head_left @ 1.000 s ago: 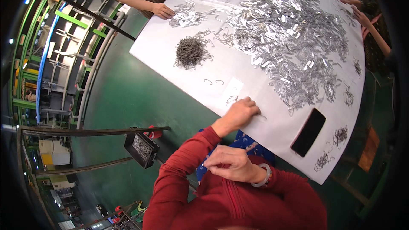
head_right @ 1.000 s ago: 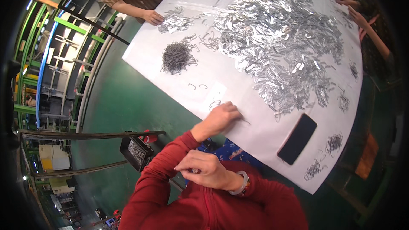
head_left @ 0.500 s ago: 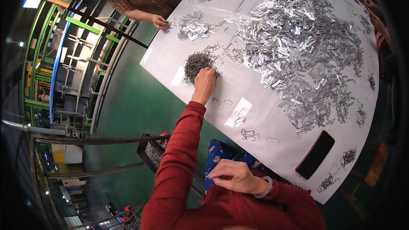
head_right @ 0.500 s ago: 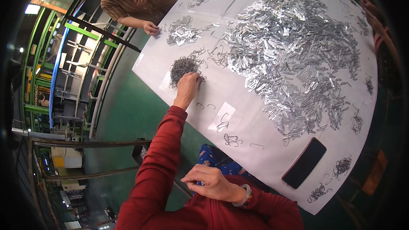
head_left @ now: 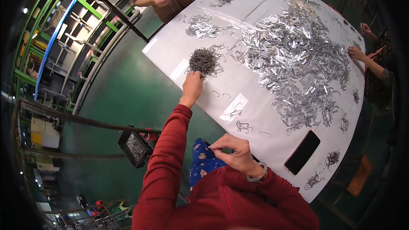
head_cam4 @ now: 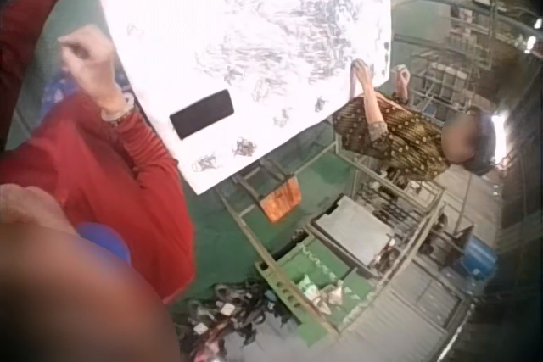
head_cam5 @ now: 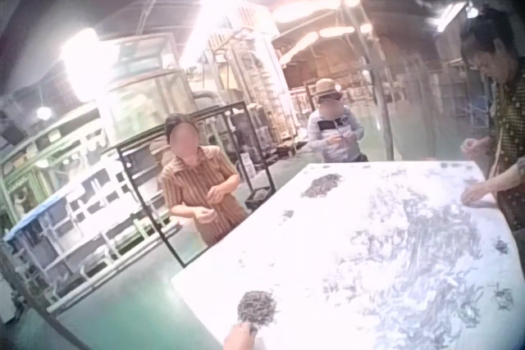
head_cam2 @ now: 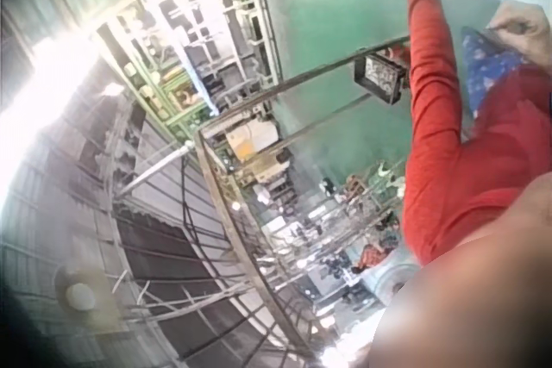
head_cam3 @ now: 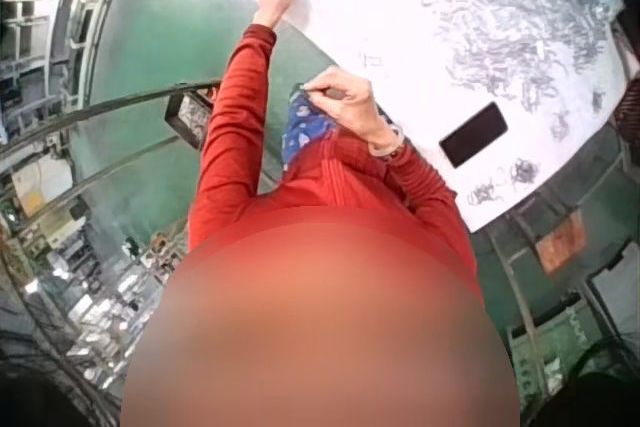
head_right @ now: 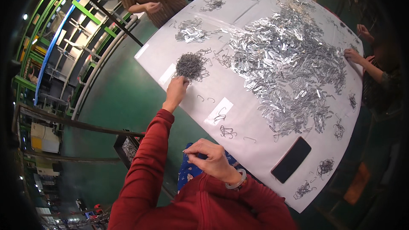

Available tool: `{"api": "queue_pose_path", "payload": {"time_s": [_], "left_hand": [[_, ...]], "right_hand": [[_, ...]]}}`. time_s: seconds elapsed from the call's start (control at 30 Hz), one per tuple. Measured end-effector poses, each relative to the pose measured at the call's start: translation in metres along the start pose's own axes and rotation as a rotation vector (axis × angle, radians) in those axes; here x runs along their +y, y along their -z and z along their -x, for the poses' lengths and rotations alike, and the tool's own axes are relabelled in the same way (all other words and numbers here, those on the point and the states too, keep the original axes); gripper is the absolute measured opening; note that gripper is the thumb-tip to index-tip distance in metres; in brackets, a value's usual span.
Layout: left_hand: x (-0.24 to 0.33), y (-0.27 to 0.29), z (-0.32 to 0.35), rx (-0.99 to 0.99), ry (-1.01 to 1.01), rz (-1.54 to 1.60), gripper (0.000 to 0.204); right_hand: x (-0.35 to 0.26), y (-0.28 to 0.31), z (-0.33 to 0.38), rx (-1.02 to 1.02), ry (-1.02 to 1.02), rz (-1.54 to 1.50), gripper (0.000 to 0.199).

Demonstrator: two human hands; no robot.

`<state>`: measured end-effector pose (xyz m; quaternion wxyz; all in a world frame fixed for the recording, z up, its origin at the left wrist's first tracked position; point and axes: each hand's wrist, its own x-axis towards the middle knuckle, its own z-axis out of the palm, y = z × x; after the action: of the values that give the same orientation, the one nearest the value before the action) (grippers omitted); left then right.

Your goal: The person sits at a white table and repeatedly picks up small metal hooks and flat metal pieces, then links them together by hand. They place the assembled chains onto a hanging rack above the table. Other workers are visible at the same table performing similar assembly.

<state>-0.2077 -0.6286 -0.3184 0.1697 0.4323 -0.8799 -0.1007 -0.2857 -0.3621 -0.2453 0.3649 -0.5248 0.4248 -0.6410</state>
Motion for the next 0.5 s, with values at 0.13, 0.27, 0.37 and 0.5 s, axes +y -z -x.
{"api": "queue_pose_path", "payload": {"time_s": [0.13, 0.27, 0.37, 0.5], "left_hand": [[0.017, 0.029, 0.027, 0.086, 0.106, 0.55, 0.011], [0.058, 0.08, 0.094, -0.003, 0.173, 0.973, 0.009], [0.085, 0.117, 0.158, -0.046, 0.186, 1.169, 0.006], [0.103, 0.126, 0.186, 0.094, -0.08, 0.932, 0.014]], "right_hand": [[-0.003, -0.004, 0.002, 0.052, -0.053, 0.031, 0.016], [-0.005, -0.008, 0.005, 0.119, -0.122, 0.061, 0.017], [-0.005, -0.012, 0.005, 0.176, -0.153, 0.036, 0.019], [-0.01, -0.013, 0.006, 0.194, -0.143, 0.063, 0.02]]}}
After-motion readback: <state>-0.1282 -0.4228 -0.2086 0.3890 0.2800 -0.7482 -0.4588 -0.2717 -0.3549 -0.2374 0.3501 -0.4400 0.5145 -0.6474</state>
